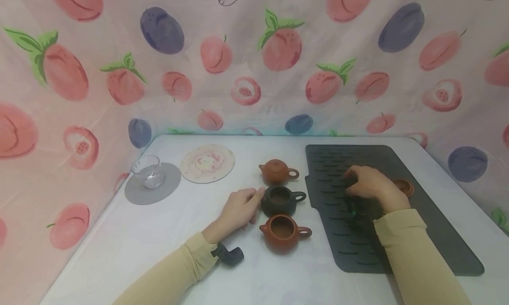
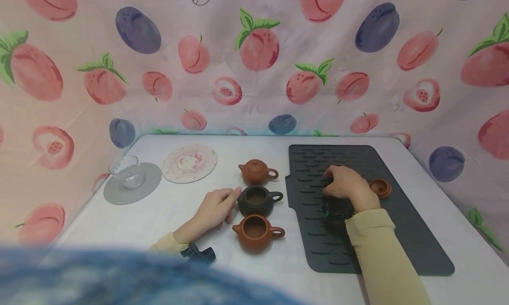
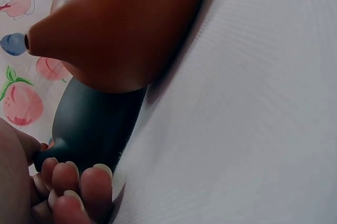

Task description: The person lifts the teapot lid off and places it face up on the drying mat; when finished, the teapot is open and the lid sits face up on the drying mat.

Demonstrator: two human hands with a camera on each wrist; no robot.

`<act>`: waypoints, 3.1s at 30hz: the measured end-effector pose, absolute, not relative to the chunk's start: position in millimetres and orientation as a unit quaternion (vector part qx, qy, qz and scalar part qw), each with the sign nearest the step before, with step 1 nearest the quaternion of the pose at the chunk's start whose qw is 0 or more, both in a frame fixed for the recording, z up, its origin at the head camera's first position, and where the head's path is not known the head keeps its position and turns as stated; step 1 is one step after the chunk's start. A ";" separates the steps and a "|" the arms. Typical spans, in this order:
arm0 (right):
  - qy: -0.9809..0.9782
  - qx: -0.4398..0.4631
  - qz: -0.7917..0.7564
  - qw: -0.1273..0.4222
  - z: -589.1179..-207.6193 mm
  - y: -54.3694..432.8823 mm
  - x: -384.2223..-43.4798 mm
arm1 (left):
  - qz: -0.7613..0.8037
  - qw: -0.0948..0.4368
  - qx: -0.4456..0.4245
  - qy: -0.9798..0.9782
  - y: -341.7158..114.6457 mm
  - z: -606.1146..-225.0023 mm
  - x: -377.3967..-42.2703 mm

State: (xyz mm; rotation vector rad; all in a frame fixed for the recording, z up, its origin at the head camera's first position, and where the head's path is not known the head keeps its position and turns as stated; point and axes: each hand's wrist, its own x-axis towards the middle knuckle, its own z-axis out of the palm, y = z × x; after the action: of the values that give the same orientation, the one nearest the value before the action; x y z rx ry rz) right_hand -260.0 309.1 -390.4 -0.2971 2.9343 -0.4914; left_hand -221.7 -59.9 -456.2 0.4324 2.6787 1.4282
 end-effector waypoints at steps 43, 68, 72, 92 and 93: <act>0.969 -0.094 -0.223 -0.055 -384.7 270.1 -257.6 | 0.467 0.046 0.116 0.875 -60.8 -454.6 -224.5; 0.947 -0.152 -0.277 -0.064 -392.7 238.5 -255.6 | 0.467 0.055 0.114 0.875 -61.4 -457.3 -224.3; 0.946 -0.151 -0.279 -0.064 -390.3 236.5 -254.5 | 0.467 0.059 0.117 0.874 -61.4 -455.9 -225.9; 0.940 -0.185 -0.278 -0.068 -400.9 223.7 -258.6 | 0.481 0.083 0.129 0.863 -57.4 -457.1 -230.1; 0.940 -0.188 -0.278 -0.069 -401.0 222.7 -259.3 | 0.482 0.083 0.129 0.863 -57.2 -456.6 -230.5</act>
State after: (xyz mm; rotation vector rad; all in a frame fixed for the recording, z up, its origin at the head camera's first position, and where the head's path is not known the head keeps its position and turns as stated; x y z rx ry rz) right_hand -259.3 222.7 -401.0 -0.6195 3.0886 -0.9126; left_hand -230.5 -57.2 -456.6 0.3853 2.5763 1.4377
